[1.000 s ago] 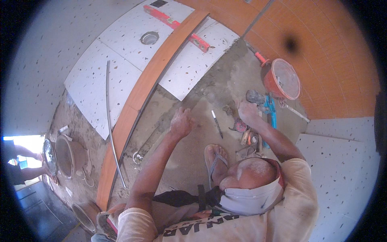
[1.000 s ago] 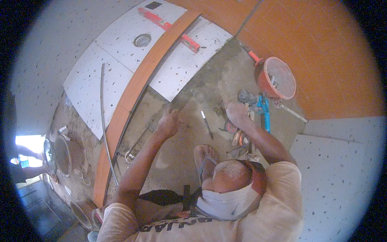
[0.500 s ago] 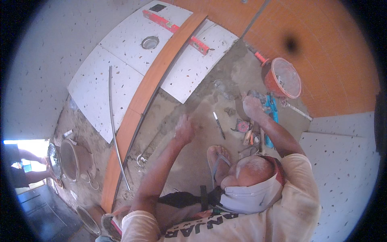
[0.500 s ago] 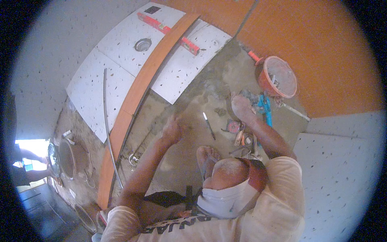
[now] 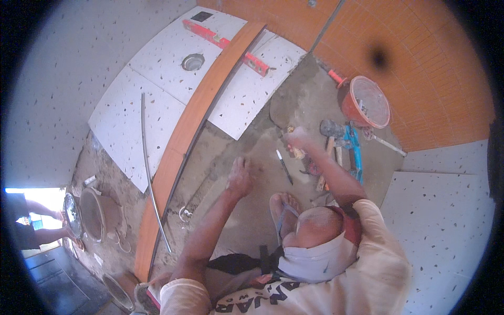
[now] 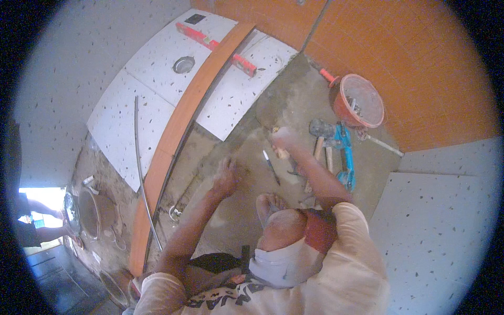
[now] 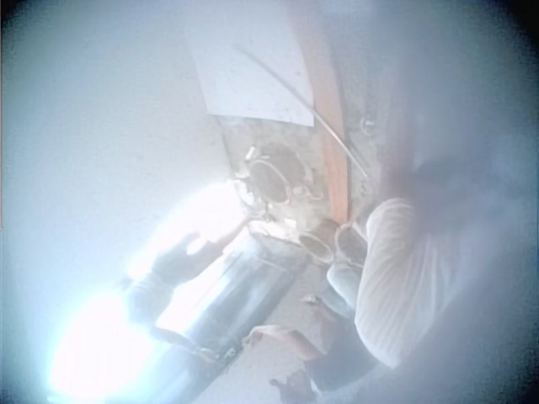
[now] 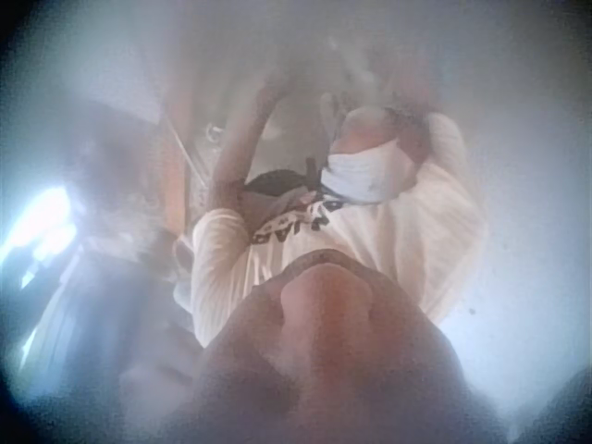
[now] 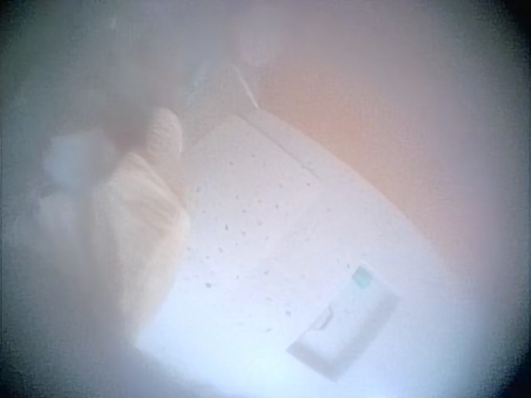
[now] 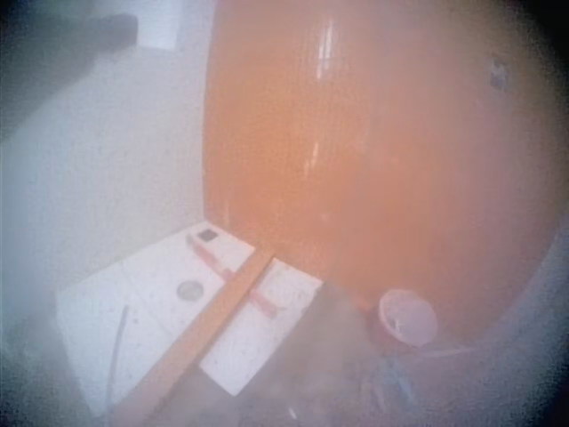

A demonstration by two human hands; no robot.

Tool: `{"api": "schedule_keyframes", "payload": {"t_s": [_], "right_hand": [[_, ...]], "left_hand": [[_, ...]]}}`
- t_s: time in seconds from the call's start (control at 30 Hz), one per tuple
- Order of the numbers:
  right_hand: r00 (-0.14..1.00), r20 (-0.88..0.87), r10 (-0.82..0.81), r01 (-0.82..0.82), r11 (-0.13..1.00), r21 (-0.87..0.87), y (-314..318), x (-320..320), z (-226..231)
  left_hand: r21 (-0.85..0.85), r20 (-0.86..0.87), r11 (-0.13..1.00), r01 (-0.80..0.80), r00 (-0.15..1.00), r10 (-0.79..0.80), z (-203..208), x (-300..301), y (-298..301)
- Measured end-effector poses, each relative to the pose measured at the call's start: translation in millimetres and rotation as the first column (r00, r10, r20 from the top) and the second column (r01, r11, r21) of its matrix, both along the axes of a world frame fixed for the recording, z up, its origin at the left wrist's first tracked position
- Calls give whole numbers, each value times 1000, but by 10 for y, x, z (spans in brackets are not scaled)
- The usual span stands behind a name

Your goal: The person scoops cement from a bucket using a trowel and applies it to the floor along the edge of a tiled wall. They repeatedly scoop and spread the cement to fill gaps between the wall and the floor.

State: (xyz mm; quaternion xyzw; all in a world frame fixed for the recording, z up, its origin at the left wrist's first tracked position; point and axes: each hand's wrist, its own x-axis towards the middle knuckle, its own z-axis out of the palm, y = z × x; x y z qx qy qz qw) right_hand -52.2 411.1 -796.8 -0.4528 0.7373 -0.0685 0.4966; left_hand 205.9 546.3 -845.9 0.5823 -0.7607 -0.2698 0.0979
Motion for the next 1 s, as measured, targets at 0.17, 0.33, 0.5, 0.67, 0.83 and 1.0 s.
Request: {"api": "schedule_keyframes", "payload": {"t_s": [0.17, 0.33, 0.5, 0.67, 0.83, 1.0], "right_hand": [[933, -299, 201, -251, 958, -140, 140, 213, -133], [813, -480, 330, -451, 879, -159, 154, 278, -259], [859, -372, 352, -438, 881, -179, 421, 307, -114], [999, -33, 24, -24, 1000, 0, 807, 466, 68], [949, -228, 218, -265, 943, -201, 280, 87, -276], [944, -159, 287, -305, 948, -96, 94, 251, -65]], "left_hand": [[16, -3, 1000, 23, 1000, -23, 40, 21, 60], [44, -14, 999, 9, 1000, -9, 24, -23, 40], [85, 58, 996, -7, 998, 2, -9, -29, -18], [50, 61, 998, 29, 998, -32, -63, 87, 99], [6, 69, 997, 78, 995, -78, -309, 5, 26], [157, 12, 987, 36, 999, -38, 25, 66, 4]]}}
